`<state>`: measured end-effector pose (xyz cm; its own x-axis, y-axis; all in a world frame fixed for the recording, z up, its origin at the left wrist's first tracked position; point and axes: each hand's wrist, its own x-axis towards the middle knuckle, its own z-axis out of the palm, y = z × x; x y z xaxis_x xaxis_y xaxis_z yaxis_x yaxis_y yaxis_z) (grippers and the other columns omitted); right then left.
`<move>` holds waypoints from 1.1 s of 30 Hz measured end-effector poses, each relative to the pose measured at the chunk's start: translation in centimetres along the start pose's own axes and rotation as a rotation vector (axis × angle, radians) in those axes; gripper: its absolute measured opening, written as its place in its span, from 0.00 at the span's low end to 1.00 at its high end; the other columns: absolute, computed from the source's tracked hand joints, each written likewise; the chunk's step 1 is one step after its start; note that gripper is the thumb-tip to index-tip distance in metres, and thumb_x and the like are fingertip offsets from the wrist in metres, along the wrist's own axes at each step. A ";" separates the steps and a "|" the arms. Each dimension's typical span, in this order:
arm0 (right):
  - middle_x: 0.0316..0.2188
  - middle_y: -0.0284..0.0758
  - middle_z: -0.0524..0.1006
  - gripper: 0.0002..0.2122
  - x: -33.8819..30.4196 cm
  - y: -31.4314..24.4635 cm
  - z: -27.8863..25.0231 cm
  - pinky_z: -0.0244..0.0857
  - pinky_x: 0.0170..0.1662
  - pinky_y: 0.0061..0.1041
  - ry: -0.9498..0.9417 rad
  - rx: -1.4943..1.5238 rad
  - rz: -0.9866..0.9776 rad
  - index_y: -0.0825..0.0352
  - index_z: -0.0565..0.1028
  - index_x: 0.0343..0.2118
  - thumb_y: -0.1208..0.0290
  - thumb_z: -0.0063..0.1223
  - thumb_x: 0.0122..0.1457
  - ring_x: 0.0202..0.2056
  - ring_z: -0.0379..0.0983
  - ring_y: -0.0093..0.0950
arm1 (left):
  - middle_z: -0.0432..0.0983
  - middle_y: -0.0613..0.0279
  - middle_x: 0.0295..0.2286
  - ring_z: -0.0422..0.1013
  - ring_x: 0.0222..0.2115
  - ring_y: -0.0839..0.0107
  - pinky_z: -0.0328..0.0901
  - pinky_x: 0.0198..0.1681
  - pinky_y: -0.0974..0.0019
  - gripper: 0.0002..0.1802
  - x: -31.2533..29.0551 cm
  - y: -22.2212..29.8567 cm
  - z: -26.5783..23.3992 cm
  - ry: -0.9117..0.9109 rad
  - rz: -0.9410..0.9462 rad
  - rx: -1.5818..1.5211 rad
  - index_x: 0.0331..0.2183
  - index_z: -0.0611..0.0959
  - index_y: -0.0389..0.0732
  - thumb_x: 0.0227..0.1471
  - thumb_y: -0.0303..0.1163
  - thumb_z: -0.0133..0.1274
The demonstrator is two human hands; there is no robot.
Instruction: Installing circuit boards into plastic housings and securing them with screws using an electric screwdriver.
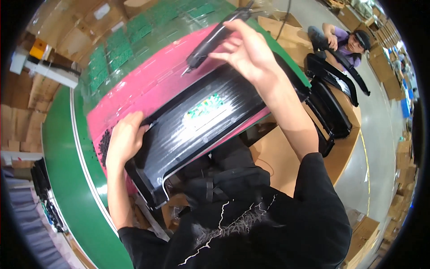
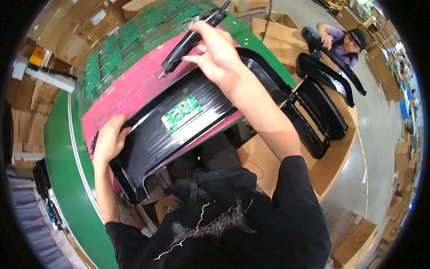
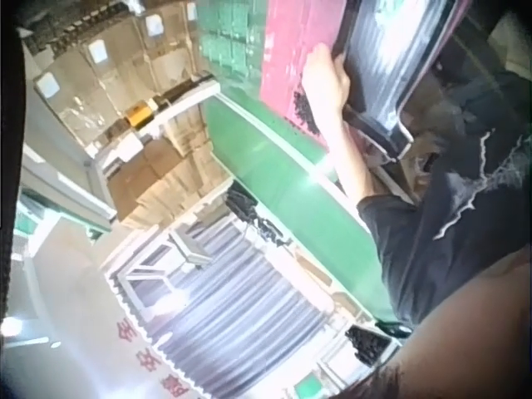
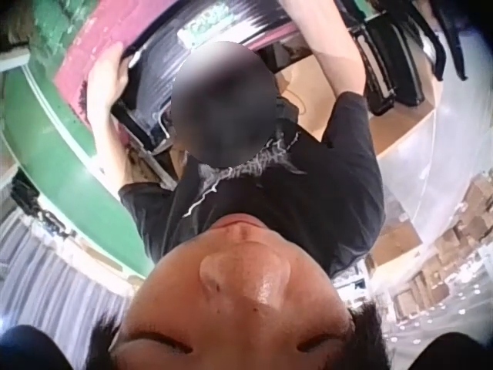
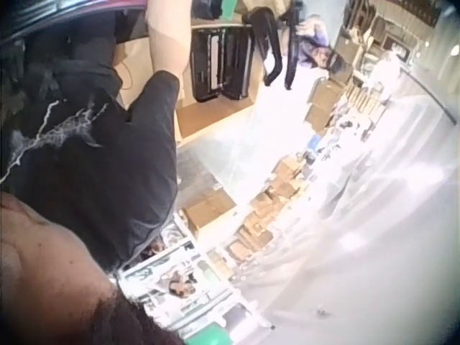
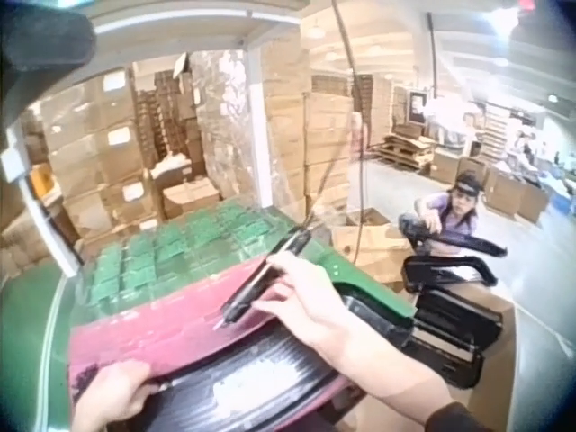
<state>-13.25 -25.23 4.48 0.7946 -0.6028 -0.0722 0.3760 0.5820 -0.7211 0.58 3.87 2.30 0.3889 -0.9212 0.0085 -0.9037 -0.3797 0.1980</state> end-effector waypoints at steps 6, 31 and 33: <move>0.35 0.35 0.69 0.13 -5.0 -6.1 -3.0 0.67 0.43 0.31 -0.146 -0.173 -0.564 0.71 0.65 0.43 0.76 0.49 0.55 0.37 0.68 0.25 | 0.74 0.48 0.33 0.72 0.35 0.52 0.65 0.41 0.62 0.16 -6.1 1.7 -1.5 0.332 -0.080 -0.199 0.36 0.75 0.33 0.41 0.12 0.46; 0.38 0.39 0.77 0.18 1.0 -7.6 -43.2 0.58 0.50 0.37 0.984 -2.038 -0.077 0.65 0.75 0.40 0.57 0.52 0.51 0.44 0.72 0.35 | 0.68 0.62 0.24 0.65 0.26 0.66 0.64 0.28 0.60 0.13 -37.0 -8.1 -4.3 1.765 -0.736 -1.438 0.28 0.78 0.45 0.38 0.39 0.61; 0.37 0.41 0.77 0.18 -0.1 -8.1 -42.8 0.62 0.48 0.34 1.067 -2.000 -0.265 0.66 0.76 0.38 0.56 0.53 0.50 0.42 0.73 0.36 | 0.69 0.63 0.24 0.66 0.26 0.68 0.67 0.26 0.65 0.14 -38.3 -9.7 -3.0 1.760 -0.851 -1.641 0.30 0.78 0.45 0.40 0.40 0.60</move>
<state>-36.82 -53.22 -19.23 0.1131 -0.9185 0.3789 -0.9371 -0.2253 -0.2665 -4.95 43.07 2.97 0.8703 0.4465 -0.2076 -0.1398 0.6284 0.7652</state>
